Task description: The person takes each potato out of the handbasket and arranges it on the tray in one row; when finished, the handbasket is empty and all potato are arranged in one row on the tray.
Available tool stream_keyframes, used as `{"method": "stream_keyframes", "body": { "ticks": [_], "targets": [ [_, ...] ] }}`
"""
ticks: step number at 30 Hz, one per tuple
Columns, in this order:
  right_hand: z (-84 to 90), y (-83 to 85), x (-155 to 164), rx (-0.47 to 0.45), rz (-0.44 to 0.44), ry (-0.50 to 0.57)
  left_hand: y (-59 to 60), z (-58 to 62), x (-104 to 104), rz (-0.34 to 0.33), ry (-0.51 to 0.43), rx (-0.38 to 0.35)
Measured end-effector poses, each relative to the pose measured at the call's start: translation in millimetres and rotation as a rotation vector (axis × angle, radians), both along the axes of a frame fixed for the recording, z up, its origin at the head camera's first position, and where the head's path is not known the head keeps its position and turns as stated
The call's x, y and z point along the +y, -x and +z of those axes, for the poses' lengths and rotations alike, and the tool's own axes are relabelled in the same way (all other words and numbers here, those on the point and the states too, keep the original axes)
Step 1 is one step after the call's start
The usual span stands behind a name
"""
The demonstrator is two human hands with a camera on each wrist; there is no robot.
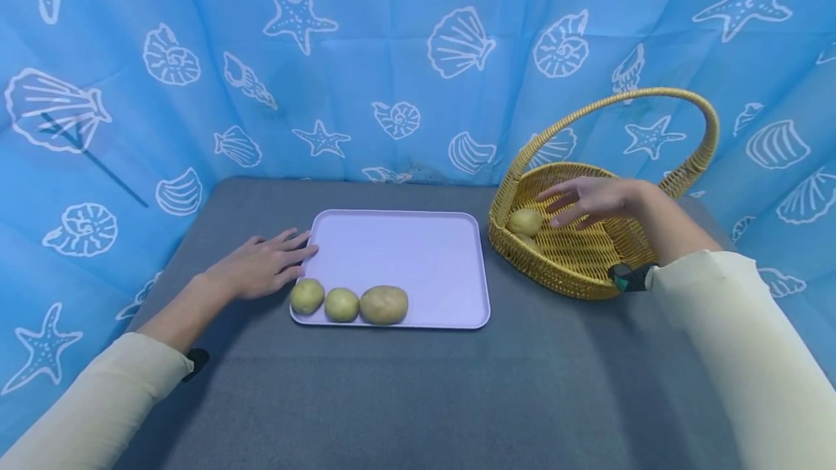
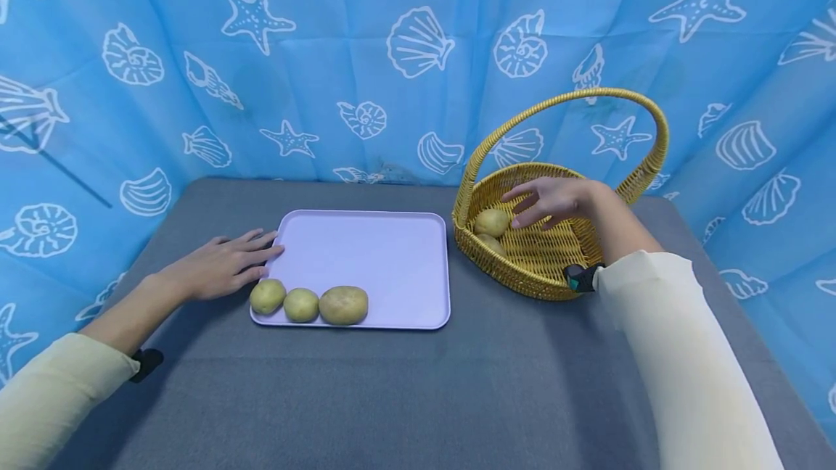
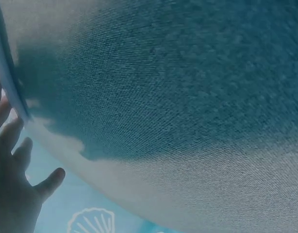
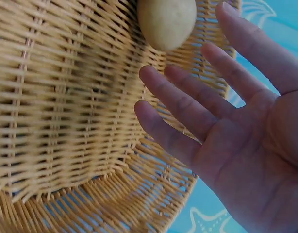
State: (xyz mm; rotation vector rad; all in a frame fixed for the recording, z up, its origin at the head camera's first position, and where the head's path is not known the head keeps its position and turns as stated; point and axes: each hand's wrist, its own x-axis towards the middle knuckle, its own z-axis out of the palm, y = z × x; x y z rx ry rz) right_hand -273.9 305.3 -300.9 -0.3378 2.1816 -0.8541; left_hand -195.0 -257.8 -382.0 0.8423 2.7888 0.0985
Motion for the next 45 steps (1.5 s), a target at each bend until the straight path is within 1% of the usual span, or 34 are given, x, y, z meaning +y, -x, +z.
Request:
{"method": "stream_keyframes", "body": {
  "ticks": [5,11,18,23,29,36,42,45],
  "targets": [
    [-4.7,5.1,-16.5,0.006,0.028,-0.027,1.7,-1.5,-1.7,0.004,0.012,-0.011],
    [-6.7,10.6,-26.9,-0.011,0.032,-0.039,4.0,-3.7,-3.5,0.000,0.021,-0.001],
    [-9.9,15.8,-31.8,-0.051,0.049,-0.080,6.7,-5.8,-4.0,-0.025,0.046,0.014],
    [-8.0,19.8,-37.6,-0.086,0.046,-0.089,7.4,-6.4,-3.7,-0.022,0.042,0.012],
    [-9.4,23.1,-46.4,-0.154,0.057,-0.109,8.1,-5.5,-2.6,-0.017,0.043,-0.005],
    [-14.4,26.6,-49.9,-0.134,0.057,-0.136,7.1,-4.3,-2.9,-0.025,0.041,0.002],
    [-16.7,27.0,-47.0,-0.096,0.091,-0.111,6.8,-4.8,-2.9,-0.021,0.038,0.000],
    [-17.2,25.9,-44.9,-0.081,0.093,-0.089,6.8,-5.2,-3.6,-0.024,0.036,0.002]
  ]
}}
